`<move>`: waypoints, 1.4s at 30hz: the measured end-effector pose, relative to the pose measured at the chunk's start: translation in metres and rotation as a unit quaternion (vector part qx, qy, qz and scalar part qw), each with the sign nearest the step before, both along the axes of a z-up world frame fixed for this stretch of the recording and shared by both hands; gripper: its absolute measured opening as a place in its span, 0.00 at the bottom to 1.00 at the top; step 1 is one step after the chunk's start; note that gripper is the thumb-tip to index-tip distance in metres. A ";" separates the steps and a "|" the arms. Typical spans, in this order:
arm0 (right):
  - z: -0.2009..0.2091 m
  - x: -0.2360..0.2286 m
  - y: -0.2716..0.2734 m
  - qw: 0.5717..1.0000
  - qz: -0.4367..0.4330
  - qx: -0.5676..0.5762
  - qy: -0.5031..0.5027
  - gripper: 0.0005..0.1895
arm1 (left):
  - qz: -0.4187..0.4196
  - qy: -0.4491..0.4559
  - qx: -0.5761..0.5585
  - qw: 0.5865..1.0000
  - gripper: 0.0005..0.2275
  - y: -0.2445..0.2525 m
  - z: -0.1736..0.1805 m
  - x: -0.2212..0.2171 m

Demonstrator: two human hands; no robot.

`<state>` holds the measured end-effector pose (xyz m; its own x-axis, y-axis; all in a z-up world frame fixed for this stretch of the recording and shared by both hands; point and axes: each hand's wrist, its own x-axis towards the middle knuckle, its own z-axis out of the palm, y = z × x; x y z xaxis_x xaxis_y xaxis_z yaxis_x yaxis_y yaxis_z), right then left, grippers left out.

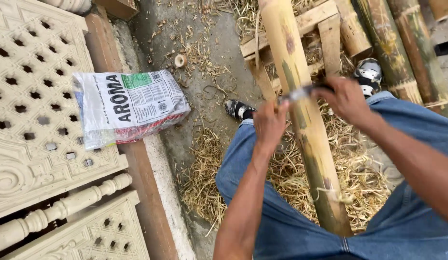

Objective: The recorder uses a billhook knife to shave the outer layer off of several bamboo poles.

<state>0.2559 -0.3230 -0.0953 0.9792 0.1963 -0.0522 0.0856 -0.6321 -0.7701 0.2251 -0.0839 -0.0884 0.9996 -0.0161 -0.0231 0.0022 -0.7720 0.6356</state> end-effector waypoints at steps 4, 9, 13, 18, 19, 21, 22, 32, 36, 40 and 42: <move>-0.021 0.111 0.013 0.994 -0.016 0.009 -0.108 0.17 | 0.018 -0.037 0.073 0.997 0.15 0.006 -0.018 0.119; -0.022 0.132 0.014 0.990 -0.029 -0.054 -0.127 0.19 | 0.034 -0.122 0.110 0.986 0.15 -0.001 -0.020 0.138; -0.025 0.086 0.005 0.992 -0.041 -0.084 -0.081 0.20 | 0.040 -0.054 0.134 0.989 0.16 -0.012 -0.022 0.094; 0.005 0.022 0.006 0.993 -0.079 -0.079 0.032 0.19 | 0.021 -0.074 0.126 0.989 0.17 -0.020 -0.006 0.028; 0.014 0.009 0.004 0.995 -0.082 -0.029 0.058 0.18 | 0.018 -0.070 0.121 0.990 0.17 -0.024 0.002 0.013; 0.020 -0.017 0.001 0.993 -0.086 0.022 0.079 0.17 | 0.014 -0.071 0.118 0.990 0.17 -0.028 0.014 -0.014; 0.017 -0.031 -0.001 0.996 -0.075 -0.018 0.047 0.20 | 0.013 -0.057 0.114 0.992 0.17 -0.029 0.018 -0.027; 0.018 -0.194 -0.025 0.996 -0.056 -0.044 0.060 0.20 | -0.016 -0.047 0.090 0.995 0.14 -0.046 0.039 -0.185; 0.002 -0.242 -0.054 0.945 0.039 -0.091 0.313 0.24 | -0.055 0.063 0.056 0.995 0.16 -0.037 0.057 -0.232; -0.008 -0.184 -0.045 0.943 0.079 -0.100 0.308 0.26 | -0.043 0.149 -0.038 0.987 0.17 -0.023 0.063 -0.180; -0.012 -0.127 -0.028 0.964 0.050 -0.114 0.235 0.28 | -0.039 0.089 -0.029 0.995 0.17 -0.013 0.047 -0.127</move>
<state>0.1289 -0.3505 -0.1074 0.8142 0.2190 -0.5378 -0.1699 -0.7958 -0.5812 0.0983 -0.0974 -0.0417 0.9755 -0.0997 -0.1962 0.0604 -0.7361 0.6742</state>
